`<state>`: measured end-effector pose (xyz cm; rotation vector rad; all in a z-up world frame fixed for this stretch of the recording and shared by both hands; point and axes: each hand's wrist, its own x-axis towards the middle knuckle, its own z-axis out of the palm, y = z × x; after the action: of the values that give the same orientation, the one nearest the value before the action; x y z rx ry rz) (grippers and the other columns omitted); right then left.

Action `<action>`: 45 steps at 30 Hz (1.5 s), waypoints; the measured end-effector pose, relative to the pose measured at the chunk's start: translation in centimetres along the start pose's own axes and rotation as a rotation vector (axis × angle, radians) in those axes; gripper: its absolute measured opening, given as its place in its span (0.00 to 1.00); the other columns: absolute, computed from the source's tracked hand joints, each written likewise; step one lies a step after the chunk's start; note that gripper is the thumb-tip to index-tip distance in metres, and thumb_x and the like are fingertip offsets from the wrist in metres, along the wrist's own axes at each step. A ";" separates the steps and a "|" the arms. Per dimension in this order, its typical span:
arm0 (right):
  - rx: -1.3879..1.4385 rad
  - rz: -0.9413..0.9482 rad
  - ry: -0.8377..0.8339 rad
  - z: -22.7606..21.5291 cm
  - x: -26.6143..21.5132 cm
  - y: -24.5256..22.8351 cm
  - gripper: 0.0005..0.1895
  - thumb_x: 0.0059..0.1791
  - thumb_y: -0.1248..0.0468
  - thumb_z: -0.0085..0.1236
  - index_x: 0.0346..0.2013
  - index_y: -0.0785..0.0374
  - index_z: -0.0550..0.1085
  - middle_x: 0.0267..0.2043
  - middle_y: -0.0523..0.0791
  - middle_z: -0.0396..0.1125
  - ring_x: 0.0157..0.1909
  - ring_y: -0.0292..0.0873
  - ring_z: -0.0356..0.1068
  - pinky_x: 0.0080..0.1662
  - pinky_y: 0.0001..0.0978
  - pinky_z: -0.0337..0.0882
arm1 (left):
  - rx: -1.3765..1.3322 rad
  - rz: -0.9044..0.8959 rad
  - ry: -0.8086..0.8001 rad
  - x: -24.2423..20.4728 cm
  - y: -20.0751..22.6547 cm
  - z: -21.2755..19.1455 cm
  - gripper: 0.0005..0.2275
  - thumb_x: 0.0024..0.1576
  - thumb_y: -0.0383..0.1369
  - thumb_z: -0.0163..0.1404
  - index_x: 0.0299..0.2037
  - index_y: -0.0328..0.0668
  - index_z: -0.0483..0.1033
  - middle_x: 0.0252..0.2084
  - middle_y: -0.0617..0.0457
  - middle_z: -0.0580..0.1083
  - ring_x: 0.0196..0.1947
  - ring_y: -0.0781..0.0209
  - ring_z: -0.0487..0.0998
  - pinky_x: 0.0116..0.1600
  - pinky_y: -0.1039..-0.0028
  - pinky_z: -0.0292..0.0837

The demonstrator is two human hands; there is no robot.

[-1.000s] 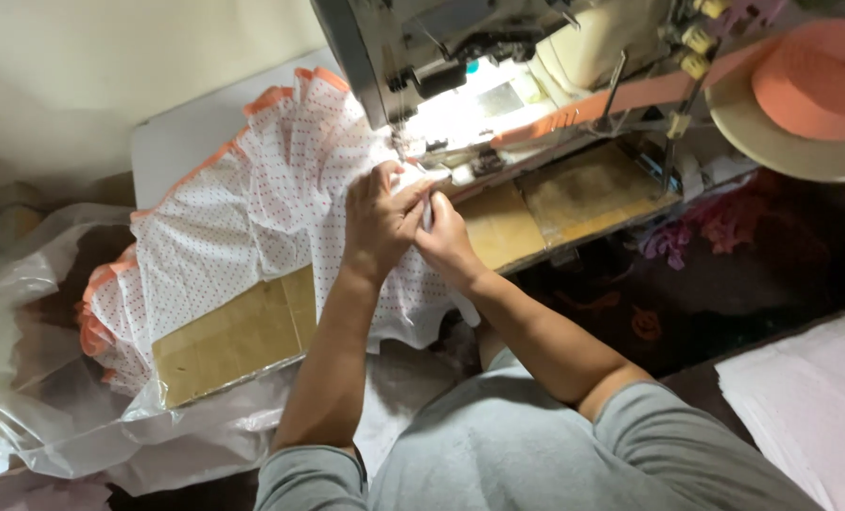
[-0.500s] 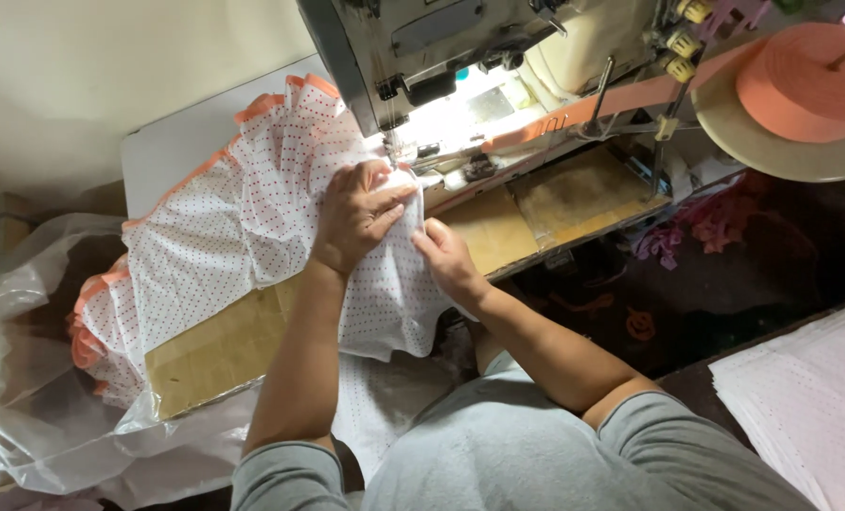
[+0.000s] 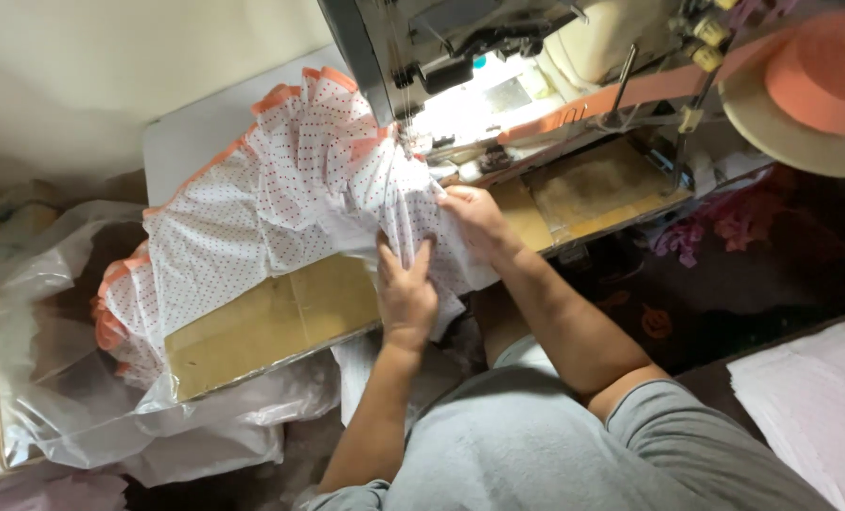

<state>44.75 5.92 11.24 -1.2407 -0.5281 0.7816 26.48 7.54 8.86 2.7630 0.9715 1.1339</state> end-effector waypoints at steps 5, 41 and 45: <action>0.245 0.418 -0.128 -2.0 0.0 -1.0 0.22 0.53 0.45 0.46 0.38 0.61 0.74 0.23 0.43 0.69 0.23 0.39 0.72 0.28 0.32 0.75 | -1.085 -0.462 -0.407 1.1 -2.4 -5.8 0.22 0.39 0.23 0.50 0.43 0.54 0.87 0.35 0.55 0.72 0.32 0.64 0.70 0.45 0.77 0.70; 0.075 -0.298 0.090 1.5 -2.8 2.1 0.03 0.53 0.68 0.54 0.38 0.64 0.75 0.20 0.44 0.65 0.26 0.37 0.70 0.35 0.27 0.71 | 0.194 0.022 0.211 14.2 -2.8 3.3 0.24 0.45 0.45 0.55 0.54 0.56 0.79 0.39 0.55 0.75 0.40 0.54 0.77 0.43 0.60 0.74; -0.385 -0.519 0.081 -0.4 -4.8 1.4 0.04 0.53 0.66 0.57 0.34 0.59 0.78 0.23 0.44 0.68 0.30 0.40 0.71 0.38 0.32 0.72 | 0.175 -0.188 -0.194 17.7 -3.8 4.1 0.26 0.54 0.50 0.48 0.61 0.51 0.75 0.56 0.51 0.77 0.57 0.50 0.76 0.54 0.53 0.69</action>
<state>41.67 2.18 10.04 -1.3942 -0.9175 0.1922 36.72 21.13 16.23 2.7687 1.3280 0.7746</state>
